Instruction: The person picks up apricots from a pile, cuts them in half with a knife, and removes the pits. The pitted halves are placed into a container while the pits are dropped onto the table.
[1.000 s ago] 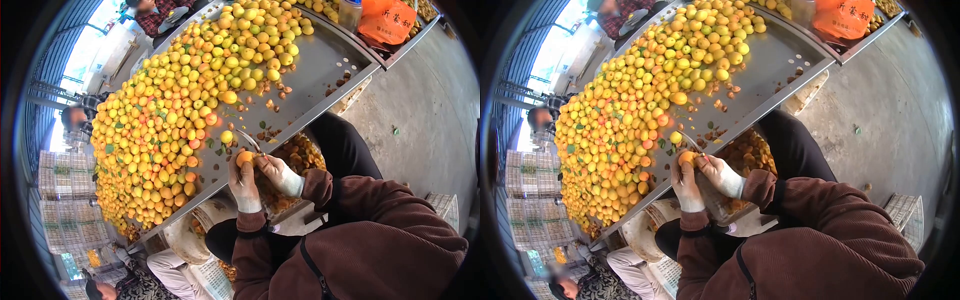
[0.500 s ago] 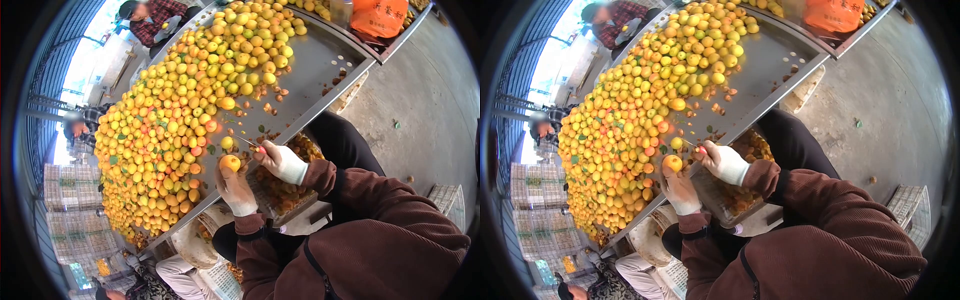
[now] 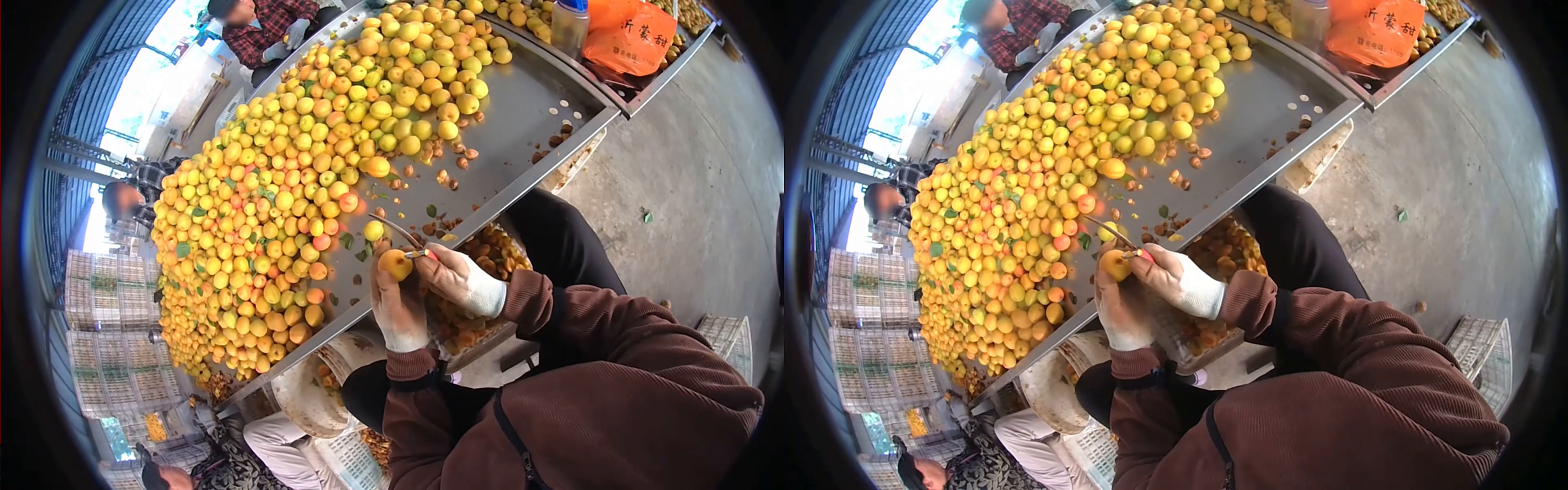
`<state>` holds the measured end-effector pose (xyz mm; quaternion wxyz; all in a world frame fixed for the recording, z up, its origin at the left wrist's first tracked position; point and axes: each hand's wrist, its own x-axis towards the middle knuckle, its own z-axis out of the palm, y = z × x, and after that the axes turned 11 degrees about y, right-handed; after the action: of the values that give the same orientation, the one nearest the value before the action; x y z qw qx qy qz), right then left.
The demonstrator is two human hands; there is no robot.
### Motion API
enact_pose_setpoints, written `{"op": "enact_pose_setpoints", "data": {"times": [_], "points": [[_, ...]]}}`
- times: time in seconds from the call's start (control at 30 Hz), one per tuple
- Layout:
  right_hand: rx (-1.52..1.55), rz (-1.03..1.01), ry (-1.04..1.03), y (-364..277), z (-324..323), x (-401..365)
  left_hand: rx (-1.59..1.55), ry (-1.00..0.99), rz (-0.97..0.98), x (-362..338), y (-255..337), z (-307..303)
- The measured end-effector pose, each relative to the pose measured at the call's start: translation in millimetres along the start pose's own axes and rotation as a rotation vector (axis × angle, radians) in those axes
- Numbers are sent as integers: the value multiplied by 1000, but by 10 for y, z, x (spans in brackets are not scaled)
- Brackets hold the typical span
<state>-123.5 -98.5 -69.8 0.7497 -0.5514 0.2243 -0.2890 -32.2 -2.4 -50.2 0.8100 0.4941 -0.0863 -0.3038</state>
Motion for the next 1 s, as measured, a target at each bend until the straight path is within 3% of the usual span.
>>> {"op": "enact_pose_setpoints", "data": {"times": [0.1, 0.3, 0.37, 0.4, 0.43, 0.53, 0.57, 0.6, 0.93, 1.0], "points": [[164, 36, -39, 125, -9, 33, 74, 8, 68, -1, -60, -29], [-158, 24, -39, -171, -47, -88, 177, -17, 84, -92, 19, 14], [-226, -33, 31, -62, -15, -137, 423, -4, 226, -112, 71, 39], [-193, -122, 68, 10, 20, -145, 405, -11, 192, -108, 94, 11], [-185, -96, 79, 30, 55, -152, 436, -26, 295, -51, 0, -77], [-4, 37, 42, 356, 126, -125, 432, 8, 303, 9, -19, -147], [-3, -43, 67, 296, 204, -103, 509, 32, 358, 51, -48, -217], [27, 15, 80, 260, 258, -106, 542, 71, 385, 30, -6, -198], [-436, -210, 97, 157, 301, 150, 927, 212, 681, 14, 207, -175], [-645, -219, 48, 103, 247, 143, 982, 219, 719, 28, 239, -182]]}}
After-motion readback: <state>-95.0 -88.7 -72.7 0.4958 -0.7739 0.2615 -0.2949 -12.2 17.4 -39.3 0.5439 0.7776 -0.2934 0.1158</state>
